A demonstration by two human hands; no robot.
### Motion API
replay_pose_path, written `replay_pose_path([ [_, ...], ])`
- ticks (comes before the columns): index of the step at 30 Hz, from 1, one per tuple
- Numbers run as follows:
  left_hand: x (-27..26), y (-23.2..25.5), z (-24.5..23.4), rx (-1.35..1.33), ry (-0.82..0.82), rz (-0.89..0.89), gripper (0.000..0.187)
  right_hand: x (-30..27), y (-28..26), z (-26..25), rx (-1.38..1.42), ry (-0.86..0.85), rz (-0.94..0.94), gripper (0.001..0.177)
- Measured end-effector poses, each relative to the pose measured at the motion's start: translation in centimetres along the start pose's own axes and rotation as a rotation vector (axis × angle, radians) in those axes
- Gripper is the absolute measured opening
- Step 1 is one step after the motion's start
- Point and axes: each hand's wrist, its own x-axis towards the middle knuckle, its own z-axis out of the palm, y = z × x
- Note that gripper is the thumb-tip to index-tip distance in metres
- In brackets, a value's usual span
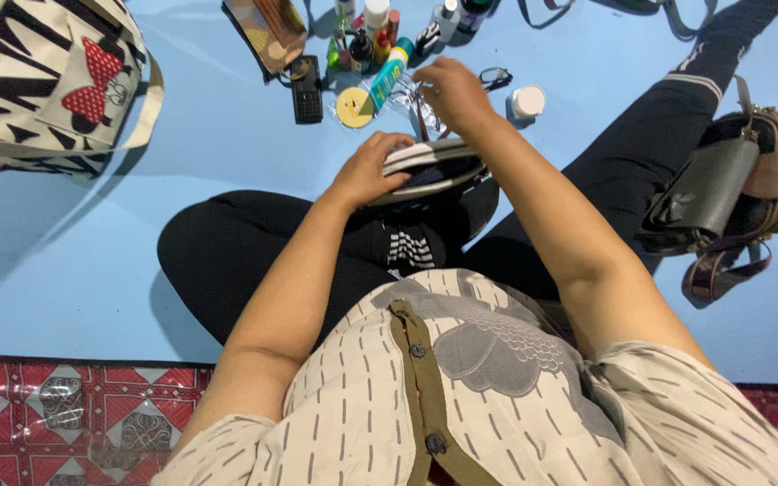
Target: The person sits on a blue mat and packs a white shoulder bag with daily essentials. They place a small pouch, a phone, a wallet, a tube of cream, and a small bottle into the bag, then zip it closed and set it aside.
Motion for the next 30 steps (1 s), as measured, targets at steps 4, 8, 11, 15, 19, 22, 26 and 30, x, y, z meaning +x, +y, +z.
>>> replay_pose_path([
  [4, 0.0, -1.1, 0.5, -0.012, -0.006, -0.014, 0.061, 4.1, 0.4, 5.7, -0.119, -0.214, -0.068, 0.047],
  [8, 0.1, -1.8, 0.4, -0.133, -0.02, -0.022, 0.057, 5.9, 1.0, 9.1, -0.316, -0.361, -0.105, 0.041],
  [11, 0.4, -1.8, 0.4, -0.189, -0.06, -0.099, 0.053, 5.6, 2.4, 8.7, -0.222, -0.272, -0.157, 0.024],
  [15, 0.8, -1.9, 0.1, -0.181, -0.102, -0.09, 0.052, 3.7, 3.9, 5.0, 0.248, 0.061, -0.057, 0.016],
  [19, 0.8, -1.7, 0.1, -0.165, -0.094, -0.064, 0.049, -0.3, 4.7, -1.2, 0.974, 0.283, 0.303, 0.024],
  [22, 0.9, -1.9, 0.4, -0.141, -0.031, -0.036, 0.044, -2.9, 4.2, -4.5, 1.76, 0.424, 0.569, 0.045],
  [26, 0.1, -2.6, 1.7, -0.125, 0.018, -0.036, 0.039, -6.2, 2.2, -6.0, 2.001, 0.591, 0.919, 0.061],
  [30, 0.1, -3.1, 2.1, -0.191, 0.044, -0.026, 0.035, -8.4, -1.2, -5.9, 1.519, 0.405, 0.765, 0.06],
])
